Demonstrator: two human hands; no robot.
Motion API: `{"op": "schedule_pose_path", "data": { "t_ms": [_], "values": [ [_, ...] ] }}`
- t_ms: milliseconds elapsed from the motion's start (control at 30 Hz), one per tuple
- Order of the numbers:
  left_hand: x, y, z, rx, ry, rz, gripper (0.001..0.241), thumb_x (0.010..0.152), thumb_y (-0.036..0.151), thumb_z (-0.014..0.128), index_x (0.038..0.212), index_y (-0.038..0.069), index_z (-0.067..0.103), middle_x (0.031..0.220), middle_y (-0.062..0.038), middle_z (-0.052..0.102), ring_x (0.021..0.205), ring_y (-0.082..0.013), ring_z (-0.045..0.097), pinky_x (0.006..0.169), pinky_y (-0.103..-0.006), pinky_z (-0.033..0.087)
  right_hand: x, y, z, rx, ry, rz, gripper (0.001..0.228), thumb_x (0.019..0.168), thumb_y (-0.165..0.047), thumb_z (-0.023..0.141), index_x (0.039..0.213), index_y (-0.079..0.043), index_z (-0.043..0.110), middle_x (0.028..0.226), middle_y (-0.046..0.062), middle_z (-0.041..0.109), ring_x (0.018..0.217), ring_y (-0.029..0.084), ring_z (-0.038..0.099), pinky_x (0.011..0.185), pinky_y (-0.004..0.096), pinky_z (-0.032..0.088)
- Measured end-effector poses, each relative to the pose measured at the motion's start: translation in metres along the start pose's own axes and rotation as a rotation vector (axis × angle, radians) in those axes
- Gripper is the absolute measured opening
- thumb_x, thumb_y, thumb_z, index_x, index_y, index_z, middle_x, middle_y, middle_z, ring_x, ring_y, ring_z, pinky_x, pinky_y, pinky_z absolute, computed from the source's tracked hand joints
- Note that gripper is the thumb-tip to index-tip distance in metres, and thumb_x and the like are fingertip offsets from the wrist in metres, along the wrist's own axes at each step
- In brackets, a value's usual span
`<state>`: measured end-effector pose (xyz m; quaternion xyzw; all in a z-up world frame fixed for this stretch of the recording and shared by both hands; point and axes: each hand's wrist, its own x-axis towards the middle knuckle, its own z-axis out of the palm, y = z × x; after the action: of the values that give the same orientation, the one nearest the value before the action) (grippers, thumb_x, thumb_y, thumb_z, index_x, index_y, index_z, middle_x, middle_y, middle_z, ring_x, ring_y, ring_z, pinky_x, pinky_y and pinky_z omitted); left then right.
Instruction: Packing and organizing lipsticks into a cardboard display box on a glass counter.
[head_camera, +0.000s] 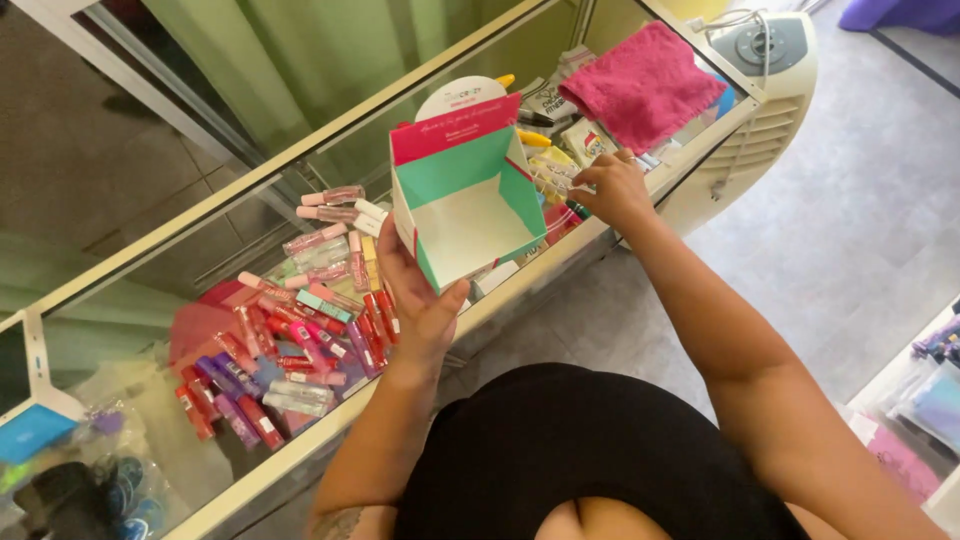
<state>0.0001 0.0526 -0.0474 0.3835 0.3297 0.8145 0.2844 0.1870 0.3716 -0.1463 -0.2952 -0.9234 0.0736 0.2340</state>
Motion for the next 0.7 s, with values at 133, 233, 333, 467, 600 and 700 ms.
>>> {"op": "schedule_pose_path", "data": {
  "t_ms": [133, 233, 333, 467, 600, 700],
  "values": [
    [0.002, -0.006, 0.009, -0.006, -0.034, 0.008, 0.106, 0.085, 0.020, 0.084, 0.167, 0.009, 0.016, 0.164, -0.011, 0.032, 0.157, -0.0254, 0.033, 0.132, -0.0454, 0.030, 0.005, -0.003, 0.009, -0.006, -0.010, 0.088, 0.011, 0.082, -0.027, 0.082, 0.090, -0.020, 0.082, 0.095, 0.006, 0.071, 0.104, 0.033, 0.058, 0.092, 0.044, 0.047],
    [0.002, -0.013, 0.010, 0.008, -0.055, 0.010, 0.106, 0.086, 0.019, 0.083, 0.167, 0.011, 0.016, 0.166, -0.011, 0.032, 0.159, -0.0248, 0.031, 0.133, -0.0447, 0.028, 0.008, -0.004, 0.011, 0.025, -0.046, 0.134, 0.013, 0.083, -0.028, 0.082, 0.090, -0.017, 0.082, 0.092, 0.006, 0.071, 0.103, 0.034, 0.057, 0.092, 0.045, 0.047],
    [0.004, -0.020, 0.012, -0.032, -0.084, 0.004, 0.105, 0.086, 0.018, 0.084, 0.167, 0.012, 0.018, 0.167, -0.010, 0.032, 0.160, -0.0248, 0.031, 0.134, -0.0457, 0.029, 0.006, -0.003, 0.017, 0.022, -0.011, 0.129, 0.013, 0.085, -0.026, 0.079, 0.094, -0.017, 0.082, 0.096, 0.005, 0.071, 0.105, 0.035, 0.057, 0.093, 0.044, 0.048],
    [0.009, -0.021, 0.013, -0.148, -0.120, -0.076, 0.108, 0.083, 0.018, 0.087, 0.164, 0.015, 0.016, 0.164, -0.011, 0.031, 0.157, -0.0273, 0.033, 0.130, -0.0517, 0.036, 0.006, 0.002, 0.028, -0.008, 0.026, 0.215, 0.019, 0.082, -0.025, 0.080, 0.098, -0.015, 0.081, 0.100, 0.006, 0.071, 0.107, 0.036, 0.057, 0.094, 0.045, 0.048],
    [0.012, -0.017, 0.015, -0.203, -0.154, -0.107, 0.106, 0.084, 0.020, 0.088, 0.165, 0.017, 0.019, 0.164, -0.011, 0.031, 0.157, -0.0304, 0.035, 0.129, -0.0537, 0.039, 0.013, 0.034, 0.061, -0.159, -0.077, 0.248, 0.014, 0.083, -0.018, 0.076, 0.095, -0.013, 0.080, 0.111, 0.008, 0.071, 0.113, 0.038, 0.057, 0.093, 0.044, 0.050],
    [0.014, -0.014, 0.013, -0.250, -0.187, -0.134, 0.106, 0.083, 0.022, 0.088, 0.163, 0.018, 0.020, 0.164, -0.010, 0.031, 0.157, -0.0306, 0.035, 0.127, -0.0555, 0.040, 0.020, 0.052, 0.078, -0.164, -0.087, 0.266, 0.025, 0.085, -0.012, 0.071, 0.108, -0.015, 0.080, 0.119, 0.007, 0.072, 0.115, 0.039, 0.057, 0.095, 0.042, 0.052]
  ]
}}
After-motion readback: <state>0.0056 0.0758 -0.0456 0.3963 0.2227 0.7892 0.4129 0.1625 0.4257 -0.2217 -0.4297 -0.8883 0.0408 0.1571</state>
